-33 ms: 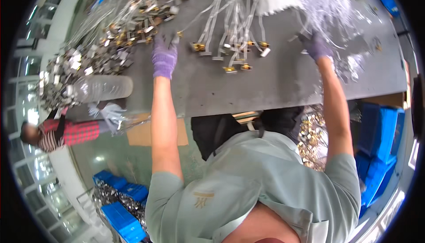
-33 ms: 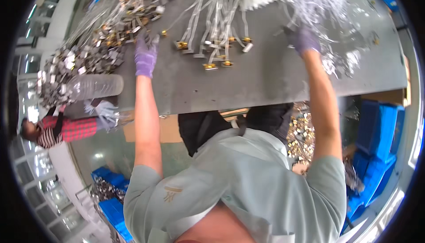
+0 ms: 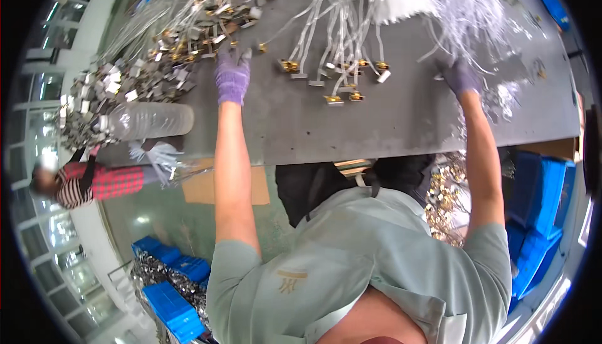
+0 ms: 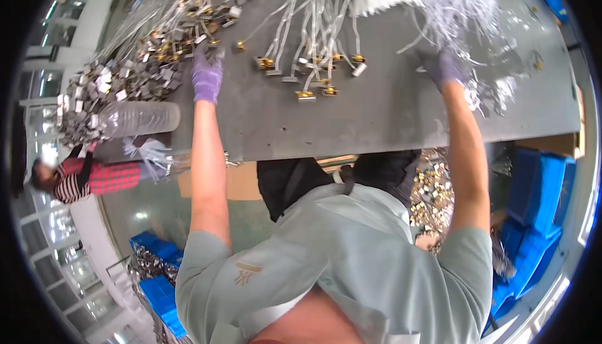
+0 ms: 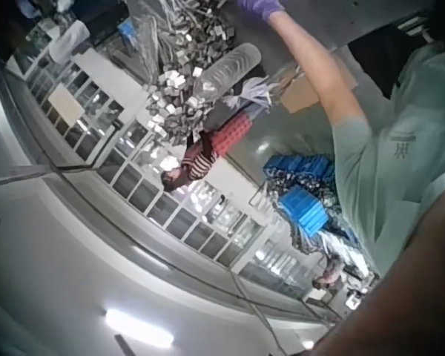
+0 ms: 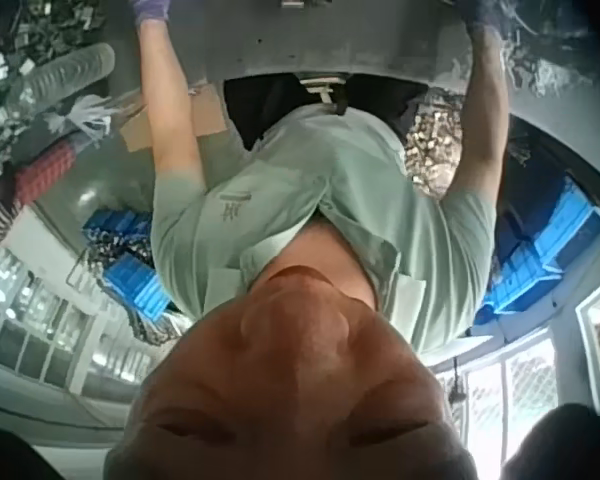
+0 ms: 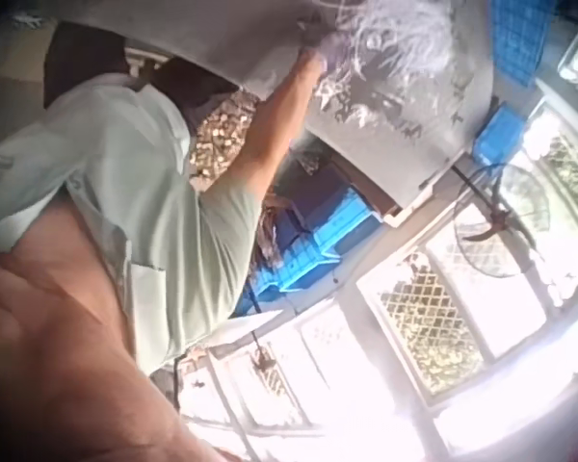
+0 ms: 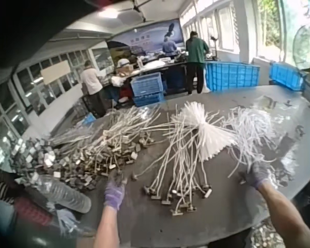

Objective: Bundling and organizing electrical wires into harness assemblies at a workbench.

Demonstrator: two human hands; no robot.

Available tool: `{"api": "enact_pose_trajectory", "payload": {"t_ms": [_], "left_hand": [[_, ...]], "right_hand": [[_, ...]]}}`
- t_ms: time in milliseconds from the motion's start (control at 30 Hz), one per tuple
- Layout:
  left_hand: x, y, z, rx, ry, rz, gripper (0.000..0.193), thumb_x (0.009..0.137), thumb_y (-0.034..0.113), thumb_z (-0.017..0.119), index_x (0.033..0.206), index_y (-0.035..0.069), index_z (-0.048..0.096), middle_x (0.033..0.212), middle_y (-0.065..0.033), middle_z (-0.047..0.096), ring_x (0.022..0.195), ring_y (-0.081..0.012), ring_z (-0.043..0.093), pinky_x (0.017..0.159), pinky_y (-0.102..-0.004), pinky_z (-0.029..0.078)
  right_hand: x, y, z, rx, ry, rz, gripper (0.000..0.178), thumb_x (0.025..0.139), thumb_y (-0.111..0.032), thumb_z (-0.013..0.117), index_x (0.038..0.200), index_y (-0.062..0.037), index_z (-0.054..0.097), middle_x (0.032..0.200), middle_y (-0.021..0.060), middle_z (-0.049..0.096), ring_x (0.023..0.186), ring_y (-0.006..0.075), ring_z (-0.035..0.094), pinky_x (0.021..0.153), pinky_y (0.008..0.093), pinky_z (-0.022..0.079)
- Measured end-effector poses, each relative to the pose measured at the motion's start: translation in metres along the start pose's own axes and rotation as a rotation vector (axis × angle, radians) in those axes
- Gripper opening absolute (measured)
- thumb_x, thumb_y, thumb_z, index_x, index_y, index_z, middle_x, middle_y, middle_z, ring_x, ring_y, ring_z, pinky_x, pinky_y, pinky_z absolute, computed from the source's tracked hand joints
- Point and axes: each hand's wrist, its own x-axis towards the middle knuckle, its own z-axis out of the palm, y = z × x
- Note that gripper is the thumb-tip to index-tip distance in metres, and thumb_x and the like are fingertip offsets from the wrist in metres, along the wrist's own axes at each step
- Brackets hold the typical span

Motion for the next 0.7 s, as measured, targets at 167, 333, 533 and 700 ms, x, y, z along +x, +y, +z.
{"api": "enact_pose_trajectory", "payload": {"t_ms": [167,333,533,700], "left_hand": [[0.051,-0.047,0.006,0.387,-0.016,-0.276,0.068,0.074,0.042,0.072,0.124,0.002,0.048,0.12,-0.0247,0.054,0.111,-0.0382,0.053,0.094,-0.043,0.043],[0.065,-0.042,0.011,0.763,-0.055,-0.351,0.065,0.073,0.042,0.069,0.125,0.01,0.047,0.122,-0.0177,0.054,0.117,-0.0342,0.048,0.099,-0.045,0.037],[0.043,-0.042,0.009,0.854,-0.179,-0.244,0.053,0.077,0.025,0.065,0.125,0.012,0.045,0.114,-0.0128,0.061,0.11,-0.0306,0.055,0.096,-0.0442,0.039],[0.023,-0.049,0.001,0.784,-0.265,-0.249,0.048,0.078,0.024,0.063,0.122,0.01,0.049,0.11,-0.0197,0.061,0.106,-0.0336,0.058,0.091,-0.0401,0.045]], "right_hand": [[0.013,0.064,0.019,-0.266,-0.089,-0.078,0.03,0.078,-0.034,0.063,0.088,-0.0063,0.065,0.089,0.0207,0.065,0.089,0.0392,0.062,0.077,0.0437,0.048],[0.005,0.056,0.005,-0.157,-0.23,-0.07,0.022,0.079,-0.016,0.053,0.091,-0.0019,0.064,0.086,0.0239,0.065,0.083,0.0401,0.065,0.073,0.0458,0.051],[-0.002,0.071,-0.008,0.731,-0.319,0.151,0.009,0.08,-0.009,0.059,0.087,-0.0021,0.061,0.065,0.0077,0.058,0.051,0.0169,0.059,0.046,0.0275,0.047],[-0.021,0.074,0.015,1.088,-0.539,0.149,0.025,0.084,-0.013,0.065,0.106,-0.0025,0.059,0.08,0.0076,0.065,0.053,0.0128,0.056,0.045,0.0225,0.042]]}}
